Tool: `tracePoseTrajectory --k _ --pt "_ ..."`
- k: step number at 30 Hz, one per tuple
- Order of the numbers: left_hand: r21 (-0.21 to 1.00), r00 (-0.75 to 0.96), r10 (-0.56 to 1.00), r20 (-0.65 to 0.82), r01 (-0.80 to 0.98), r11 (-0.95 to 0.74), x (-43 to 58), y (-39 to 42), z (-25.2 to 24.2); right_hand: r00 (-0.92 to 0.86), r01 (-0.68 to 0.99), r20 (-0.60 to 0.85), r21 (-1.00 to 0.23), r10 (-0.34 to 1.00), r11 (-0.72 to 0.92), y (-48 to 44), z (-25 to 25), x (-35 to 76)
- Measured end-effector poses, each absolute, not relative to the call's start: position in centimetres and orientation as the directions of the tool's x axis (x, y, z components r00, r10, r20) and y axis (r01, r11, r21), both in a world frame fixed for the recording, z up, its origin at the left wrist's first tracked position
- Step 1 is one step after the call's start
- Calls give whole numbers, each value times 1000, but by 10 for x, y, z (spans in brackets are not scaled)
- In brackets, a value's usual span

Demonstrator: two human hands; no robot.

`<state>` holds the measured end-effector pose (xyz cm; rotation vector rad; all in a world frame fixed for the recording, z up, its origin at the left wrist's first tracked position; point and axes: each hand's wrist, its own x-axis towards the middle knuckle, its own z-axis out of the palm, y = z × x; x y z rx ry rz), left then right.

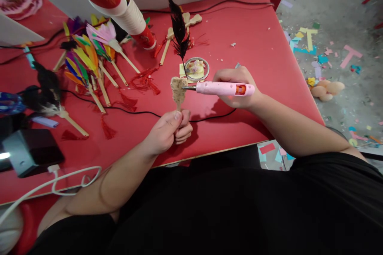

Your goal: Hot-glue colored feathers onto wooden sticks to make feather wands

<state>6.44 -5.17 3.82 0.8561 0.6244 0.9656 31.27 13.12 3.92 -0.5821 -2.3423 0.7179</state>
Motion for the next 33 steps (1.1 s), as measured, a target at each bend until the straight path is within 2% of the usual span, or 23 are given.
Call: tracePoseTrajectory --k 8,14,19,23,29,33 --pt "856 432 897 -89 -427 290 65 -53 39 -732 220 376 -660 569 719 129 46 311" --pt "853 438 896 -74 -437 284 65 -53 40 -697 156 474 -633 538 758 128 44 308" --pt "863 440 895 -69 -423 275 66 -53 41 -713 252 374 -652 593 715 127 45 308" --pt "863 436 897 -68 -425 272 66 -53 40 -710 232 389 -657 587 717 127 47 309" --pt "866 438 897 -66 -422 270 67 -54 40 -720 310 290 -679 630 666 126 49 308" --pt "866 433 900 -60 -426 262 67 -54 40 -715 298 315 -669 623 681 127 47 307"
